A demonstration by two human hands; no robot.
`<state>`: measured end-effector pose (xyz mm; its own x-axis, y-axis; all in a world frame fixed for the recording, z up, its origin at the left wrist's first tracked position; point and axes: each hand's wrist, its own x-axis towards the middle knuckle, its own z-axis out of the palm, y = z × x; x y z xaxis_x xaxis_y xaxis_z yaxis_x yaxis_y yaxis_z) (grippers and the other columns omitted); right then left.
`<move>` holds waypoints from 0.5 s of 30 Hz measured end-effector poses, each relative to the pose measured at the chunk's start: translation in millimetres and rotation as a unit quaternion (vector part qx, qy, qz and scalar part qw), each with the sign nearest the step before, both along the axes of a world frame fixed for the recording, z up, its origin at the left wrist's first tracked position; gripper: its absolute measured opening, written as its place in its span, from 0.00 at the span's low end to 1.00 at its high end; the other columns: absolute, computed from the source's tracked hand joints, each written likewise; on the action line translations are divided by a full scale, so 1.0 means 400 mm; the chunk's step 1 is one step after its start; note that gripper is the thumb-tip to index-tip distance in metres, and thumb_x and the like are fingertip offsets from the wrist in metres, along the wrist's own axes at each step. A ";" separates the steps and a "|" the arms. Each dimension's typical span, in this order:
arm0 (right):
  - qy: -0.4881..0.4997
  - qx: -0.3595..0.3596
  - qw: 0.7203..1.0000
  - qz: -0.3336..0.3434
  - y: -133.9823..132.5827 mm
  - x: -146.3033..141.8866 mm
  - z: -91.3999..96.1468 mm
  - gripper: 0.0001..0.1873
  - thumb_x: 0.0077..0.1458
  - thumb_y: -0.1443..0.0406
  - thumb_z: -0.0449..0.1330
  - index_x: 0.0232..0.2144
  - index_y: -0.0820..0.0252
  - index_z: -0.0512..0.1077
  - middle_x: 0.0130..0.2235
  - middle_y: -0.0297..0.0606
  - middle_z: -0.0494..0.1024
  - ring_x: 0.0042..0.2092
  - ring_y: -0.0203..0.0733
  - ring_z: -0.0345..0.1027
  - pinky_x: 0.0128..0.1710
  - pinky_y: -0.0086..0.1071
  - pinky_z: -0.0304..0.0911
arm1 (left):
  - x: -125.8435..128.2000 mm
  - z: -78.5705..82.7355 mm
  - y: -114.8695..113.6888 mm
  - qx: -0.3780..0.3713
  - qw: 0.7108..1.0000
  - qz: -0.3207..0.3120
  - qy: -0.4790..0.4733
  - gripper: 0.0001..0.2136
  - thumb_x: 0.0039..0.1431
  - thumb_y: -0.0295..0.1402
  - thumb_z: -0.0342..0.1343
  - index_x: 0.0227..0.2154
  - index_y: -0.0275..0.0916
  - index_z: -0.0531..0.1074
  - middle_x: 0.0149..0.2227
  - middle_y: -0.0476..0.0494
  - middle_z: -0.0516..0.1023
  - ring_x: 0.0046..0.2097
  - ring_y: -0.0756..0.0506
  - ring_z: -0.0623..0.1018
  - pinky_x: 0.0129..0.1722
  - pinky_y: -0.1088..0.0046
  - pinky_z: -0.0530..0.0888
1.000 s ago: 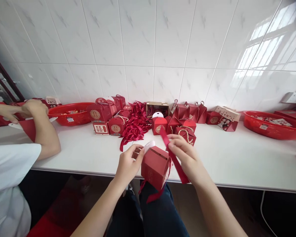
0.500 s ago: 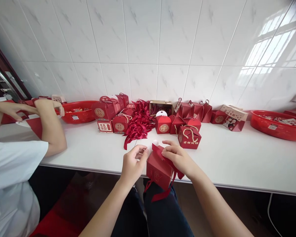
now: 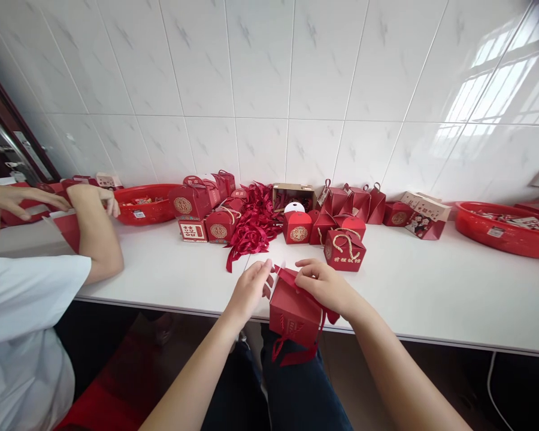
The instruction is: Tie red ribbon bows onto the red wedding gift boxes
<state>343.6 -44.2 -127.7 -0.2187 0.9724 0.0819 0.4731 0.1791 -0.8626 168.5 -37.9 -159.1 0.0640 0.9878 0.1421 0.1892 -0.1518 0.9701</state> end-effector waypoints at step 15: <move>0.202 0.008 0.977 -0.064 -0.076 0.140 -0.111 0.23 0.55 0.46 0.57 0.41 0.57 0.73 0.46 0.45 0.77 0.51 0.50 0.69 0.50 0.41 0.62 | -0.187 -0.026 0.067 0.157 0.896 0.276 0.309 0.06 0.52 0.35 0.53 0.31 0.39 0.70 0.42 0.34 0.74 0.51 0.30 0.69 0.52 0.48 0.61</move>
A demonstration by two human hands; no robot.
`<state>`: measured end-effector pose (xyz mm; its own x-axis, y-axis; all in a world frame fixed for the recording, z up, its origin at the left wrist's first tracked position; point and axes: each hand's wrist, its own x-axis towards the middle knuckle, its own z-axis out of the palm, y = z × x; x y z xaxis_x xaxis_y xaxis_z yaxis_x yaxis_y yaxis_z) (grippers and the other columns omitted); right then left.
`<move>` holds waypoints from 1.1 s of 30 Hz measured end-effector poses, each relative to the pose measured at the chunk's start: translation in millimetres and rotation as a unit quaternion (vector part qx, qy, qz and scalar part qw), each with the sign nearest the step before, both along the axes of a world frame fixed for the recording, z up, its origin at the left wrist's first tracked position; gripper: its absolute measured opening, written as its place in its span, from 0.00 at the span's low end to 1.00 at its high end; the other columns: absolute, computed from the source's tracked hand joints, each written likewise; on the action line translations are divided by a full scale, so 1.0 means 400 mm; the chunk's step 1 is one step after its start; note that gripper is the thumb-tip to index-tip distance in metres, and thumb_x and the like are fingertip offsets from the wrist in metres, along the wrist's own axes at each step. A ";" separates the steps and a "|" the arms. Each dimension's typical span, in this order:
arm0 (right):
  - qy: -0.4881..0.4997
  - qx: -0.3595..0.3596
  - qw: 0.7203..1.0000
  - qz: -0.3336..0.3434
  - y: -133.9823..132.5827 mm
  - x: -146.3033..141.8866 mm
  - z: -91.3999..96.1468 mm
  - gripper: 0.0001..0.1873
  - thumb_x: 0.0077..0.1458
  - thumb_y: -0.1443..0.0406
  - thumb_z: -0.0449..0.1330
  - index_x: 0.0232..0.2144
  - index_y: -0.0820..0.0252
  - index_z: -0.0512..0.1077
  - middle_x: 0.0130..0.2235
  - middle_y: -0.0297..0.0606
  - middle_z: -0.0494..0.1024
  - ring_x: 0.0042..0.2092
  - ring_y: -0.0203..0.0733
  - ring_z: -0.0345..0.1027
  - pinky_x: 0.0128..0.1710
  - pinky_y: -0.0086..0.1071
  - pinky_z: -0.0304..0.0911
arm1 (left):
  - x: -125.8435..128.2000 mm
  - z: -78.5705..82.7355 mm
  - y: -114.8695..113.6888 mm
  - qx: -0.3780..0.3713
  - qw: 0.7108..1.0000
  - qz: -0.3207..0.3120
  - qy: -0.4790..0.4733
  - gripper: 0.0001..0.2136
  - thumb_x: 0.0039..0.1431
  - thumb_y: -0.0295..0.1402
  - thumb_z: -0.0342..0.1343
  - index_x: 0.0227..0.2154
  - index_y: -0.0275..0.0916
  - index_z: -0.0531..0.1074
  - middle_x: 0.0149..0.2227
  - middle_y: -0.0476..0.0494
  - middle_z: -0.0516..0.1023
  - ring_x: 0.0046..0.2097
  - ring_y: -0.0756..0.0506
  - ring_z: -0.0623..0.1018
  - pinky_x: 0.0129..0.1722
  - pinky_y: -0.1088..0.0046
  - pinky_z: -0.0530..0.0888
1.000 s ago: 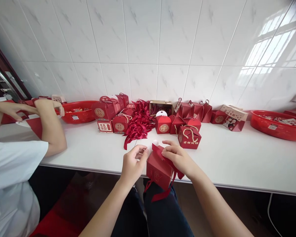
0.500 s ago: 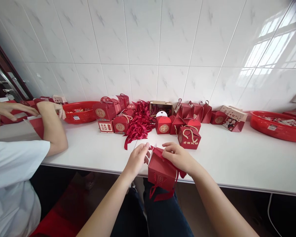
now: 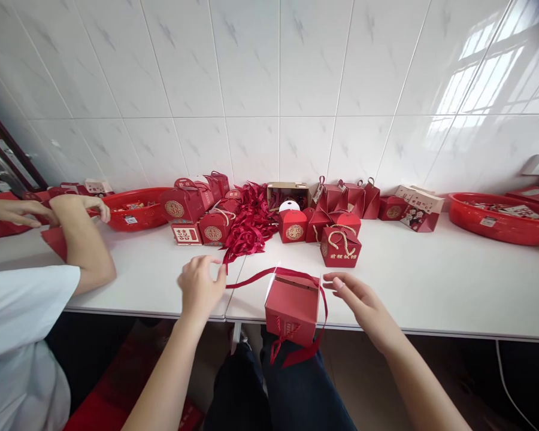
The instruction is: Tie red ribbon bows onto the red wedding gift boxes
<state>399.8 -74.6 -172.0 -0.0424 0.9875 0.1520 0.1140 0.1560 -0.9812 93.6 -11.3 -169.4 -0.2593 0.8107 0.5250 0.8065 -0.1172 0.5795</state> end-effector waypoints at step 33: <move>-0.044 -0.056 0.995 0.065 0.064 0.025 -0.017 0.27 0.51 0.45 0.58 0.17 0.57 0.56 0.20 0.25 0.50 0.23 0.30 0.39 0.23 0.30 0.36 | 0.133 0.016 -0.063 -0.298 0.820 -0.322 -0.368 0.23 0.47 0.49 0.62 0.19 0.40 0.57 0.19 0.59 0.50 0.20 0.56 0.48 0.19 0.77 0.43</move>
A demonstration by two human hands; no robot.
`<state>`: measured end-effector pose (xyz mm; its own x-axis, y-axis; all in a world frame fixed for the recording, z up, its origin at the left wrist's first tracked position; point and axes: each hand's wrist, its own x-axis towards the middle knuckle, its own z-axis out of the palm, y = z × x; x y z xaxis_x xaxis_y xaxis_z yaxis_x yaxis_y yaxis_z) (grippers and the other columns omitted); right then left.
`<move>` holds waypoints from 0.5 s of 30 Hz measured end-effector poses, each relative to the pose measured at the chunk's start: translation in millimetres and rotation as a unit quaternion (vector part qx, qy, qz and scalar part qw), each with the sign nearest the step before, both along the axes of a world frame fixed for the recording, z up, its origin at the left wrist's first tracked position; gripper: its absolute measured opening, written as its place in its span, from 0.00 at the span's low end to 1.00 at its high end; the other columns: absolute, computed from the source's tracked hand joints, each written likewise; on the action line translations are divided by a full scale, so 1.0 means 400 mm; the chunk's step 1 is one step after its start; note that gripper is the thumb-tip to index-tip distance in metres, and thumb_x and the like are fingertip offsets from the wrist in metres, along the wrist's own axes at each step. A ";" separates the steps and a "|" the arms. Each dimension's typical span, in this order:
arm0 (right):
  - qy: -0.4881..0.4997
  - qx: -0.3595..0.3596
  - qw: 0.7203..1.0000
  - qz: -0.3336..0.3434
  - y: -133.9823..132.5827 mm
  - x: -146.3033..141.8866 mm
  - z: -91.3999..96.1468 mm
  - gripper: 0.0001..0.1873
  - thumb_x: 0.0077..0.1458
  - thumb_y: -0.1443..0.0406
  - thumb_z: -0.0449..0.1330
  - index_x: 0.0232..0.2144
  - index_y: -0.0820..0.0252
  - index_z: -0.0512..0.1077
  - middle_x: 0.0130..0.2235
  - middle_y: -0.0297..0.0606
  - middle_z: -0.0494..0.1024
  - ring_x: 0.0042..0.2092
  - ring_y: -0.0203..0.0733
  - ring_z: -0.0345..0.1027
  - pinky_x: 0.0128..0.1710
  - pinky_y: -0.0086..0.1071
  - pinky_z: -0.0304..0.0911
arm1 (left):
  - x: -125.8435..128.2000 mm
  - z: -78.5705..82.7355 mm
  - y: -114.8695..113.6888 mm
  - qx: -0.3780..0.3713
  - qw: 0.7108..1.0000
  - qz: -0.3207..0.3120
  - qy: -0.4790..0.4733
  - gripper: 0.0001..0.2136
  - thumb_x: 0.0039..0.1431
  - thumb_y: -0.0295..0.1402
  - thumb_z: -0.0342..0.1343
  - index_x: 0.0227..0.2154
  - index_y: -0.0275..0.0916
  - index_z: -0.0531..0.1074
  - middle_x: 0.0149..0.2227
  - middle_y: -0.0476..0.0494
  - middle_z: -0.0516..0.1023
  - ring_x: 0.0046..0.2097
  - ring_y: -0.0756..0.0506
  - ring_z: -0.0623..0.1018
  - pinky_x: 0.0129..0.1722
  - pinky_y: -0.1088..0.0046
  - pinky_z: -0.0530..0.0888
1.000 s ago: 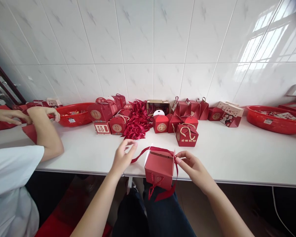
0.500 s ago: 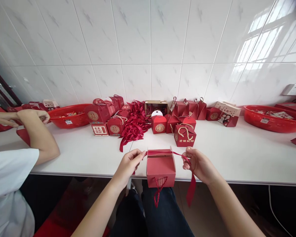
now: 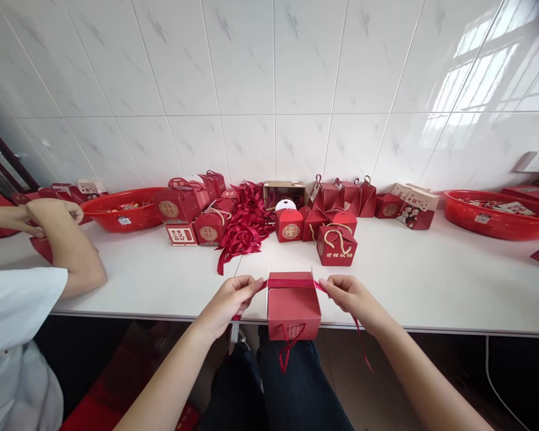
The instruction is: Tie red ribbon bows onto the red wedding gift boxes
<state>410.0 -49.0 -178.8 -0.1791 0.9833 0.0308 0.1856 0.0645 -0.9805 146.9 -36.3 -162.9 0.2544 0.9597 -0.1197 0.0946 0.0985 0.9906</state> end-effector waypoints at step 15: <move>-0.009 0.030 0.998 -0.052 0.020 -0.008 -0.118 0.28 0.51 0.42 0.55 0.18 0.56 0.56 0.19 0.25 0.49 0.22 0.31 0.40 0.21 0.30 0.39 | 0.015 -0.079 0.010 0.110 0.987 0.049 0.105 0.22 0.51 0.53 0.56 0.19 0.39 0.61 0.20 0.56 0.54 0.22 0.53 0.56 0.22 0.76 0.55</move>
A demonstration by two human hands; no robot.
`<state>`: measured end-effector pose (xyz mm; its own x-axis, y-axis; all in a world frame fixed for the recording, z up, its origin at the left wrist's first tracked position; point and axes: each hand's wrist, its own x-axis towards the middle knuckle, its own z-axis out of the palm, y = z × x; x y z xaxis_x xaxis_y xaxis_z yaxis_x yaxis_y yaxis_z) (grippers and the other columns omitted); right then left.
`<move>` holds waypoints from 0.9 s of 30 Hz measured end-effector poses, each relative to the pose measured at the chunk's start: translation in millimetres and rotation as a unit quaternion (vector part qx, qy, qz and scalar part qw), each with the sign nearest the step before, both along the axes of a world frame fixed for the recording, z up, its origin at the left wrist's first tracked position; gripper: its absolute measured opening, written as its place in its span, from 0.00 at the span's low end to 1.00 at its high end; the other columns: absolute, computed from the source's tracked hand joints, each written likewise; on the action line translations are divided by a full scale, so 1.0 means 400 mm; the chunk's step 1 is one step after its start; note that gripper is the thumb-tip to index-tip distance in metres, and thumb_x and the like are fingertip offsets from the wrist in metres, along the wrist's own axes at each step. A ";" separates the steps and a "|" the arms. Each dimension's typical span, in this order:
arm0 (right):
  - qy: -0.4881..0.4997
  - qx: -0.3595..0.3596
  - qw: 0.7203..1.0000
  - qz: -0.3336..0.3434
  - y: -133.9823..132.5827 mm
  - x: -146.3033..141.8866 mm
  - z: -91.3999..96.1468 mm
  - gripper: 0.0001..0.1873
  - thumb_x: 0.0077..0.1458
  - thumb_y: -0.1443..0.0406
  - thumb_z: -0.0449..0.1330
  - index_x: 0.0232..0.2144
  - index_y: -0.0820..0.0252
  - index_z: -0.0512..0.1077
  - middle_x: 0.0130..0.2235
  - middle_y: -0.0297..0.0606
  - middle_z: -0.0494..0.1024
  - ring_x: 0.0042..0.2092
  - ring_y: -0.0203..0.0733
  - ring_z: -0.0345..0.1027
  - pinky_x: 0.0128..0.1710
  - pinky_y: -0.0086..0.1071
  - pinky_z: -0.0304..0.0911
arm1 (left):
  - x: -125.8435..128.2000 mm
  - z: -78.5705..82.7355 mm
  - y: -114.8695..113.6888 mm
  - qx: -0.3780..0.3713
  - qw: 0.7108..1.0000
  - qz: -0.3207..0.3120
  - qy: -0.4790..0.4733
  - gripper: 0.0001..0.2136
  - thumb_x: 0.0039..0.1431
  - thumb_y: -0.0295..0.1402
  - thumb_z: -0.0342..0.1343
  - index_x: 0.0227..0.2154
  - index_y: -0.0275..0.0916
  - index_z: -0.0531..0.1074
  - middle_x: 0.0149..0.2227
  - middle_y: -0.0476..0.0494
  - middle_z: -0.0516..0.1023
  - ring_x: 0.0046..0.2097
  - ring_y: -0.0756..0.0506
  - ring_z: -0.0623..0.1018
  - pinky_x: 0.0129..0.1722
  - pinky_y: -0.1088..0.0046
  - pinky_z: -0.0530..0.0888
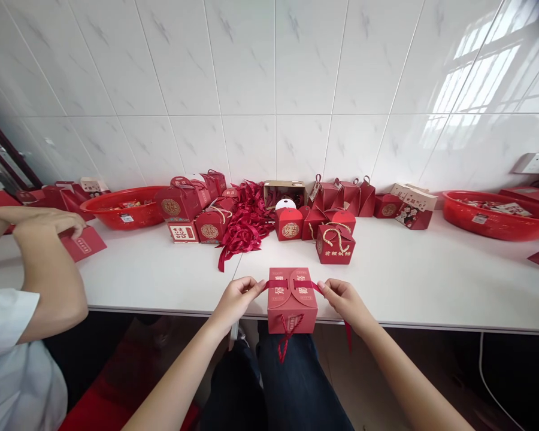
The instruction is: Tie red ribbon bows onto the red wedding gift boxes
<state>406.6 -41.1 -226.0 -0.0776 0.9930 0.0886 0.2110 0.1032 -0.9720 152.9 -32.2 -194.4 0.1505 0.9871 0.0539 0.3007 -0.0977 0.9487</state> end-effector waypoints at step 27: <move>0.425 0.015 0.898 -0.110 -0.024 -0.014 0.091 0.16 0.44 0.53 0.69 0.34 0.54 0.74 0.36 0.33 0.77 0.25 0.30 0.62 0.23 0.26 0.59 | -0.026 0.106 -0.013 0.030 0.913 0.165 -0.371 0.22 0.48 0.48 0.63 0.44 0.42 0.75 0.35 0.48 0.74 0.32 0.51 0.72 0.30 0.78 0.66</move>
<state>401.0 -50.7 -189.7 0.2289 0.9721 0.0505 -0.5882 0.1795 -0.7886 142.4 -37.2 -152.1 -0.2550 0.9639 0.0762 -0.4001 -0.1769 0.8992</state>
